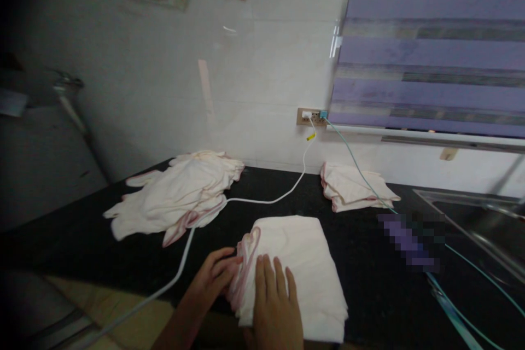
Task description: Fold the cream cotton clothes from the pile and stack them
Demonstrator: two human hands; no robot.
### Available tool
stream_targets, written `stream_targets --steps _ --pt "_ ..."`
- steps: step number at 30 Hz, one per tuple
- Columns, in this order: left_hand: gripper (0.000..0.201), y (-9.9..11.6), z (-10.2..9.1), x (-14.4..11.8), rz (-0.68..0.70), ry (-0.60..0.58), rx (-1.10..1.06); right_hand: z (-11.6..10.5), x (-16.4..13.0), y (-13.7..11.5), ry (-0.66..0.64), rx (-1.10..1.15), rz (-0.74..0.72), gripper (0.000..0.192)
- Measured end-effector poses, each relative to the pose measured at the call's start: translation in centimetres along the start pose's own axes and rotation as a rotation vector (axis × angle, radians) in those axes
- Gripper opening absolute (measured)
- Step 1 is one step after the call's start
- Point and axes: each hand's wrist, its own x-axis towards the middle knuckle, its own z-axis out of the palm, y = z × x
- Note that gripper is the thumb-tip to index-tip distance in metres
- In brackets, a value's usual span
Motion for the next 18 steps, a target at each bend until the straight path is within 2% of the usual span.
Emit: stream_targets --steps 4,8,13,18 --pt "0.054 1.0 -0.3 -0.7 -0.046 -0.144 -0.144 0.5 -0.8 0.2 0.063 -0.009 -0.034 0.101" --pt "0.046 0.0 -0.7 -1.6 -0.057 -0.247 -0.348 0.7 -1.4 0.6 0.126 -0.023 -0.036 0.089" --pt "0.043 -1.7 -1.4 -2.8 -0.01 -0.213 -0.441 0.9 -2.0 -0.1 0.147 0.022 0.019 0.08" --pt "0.052 -3.3 -2.3 -4.7 0.025 -0.164 -0.382 0.3 -3.0 -1.9 0.166 0.174 0.136 0.066"
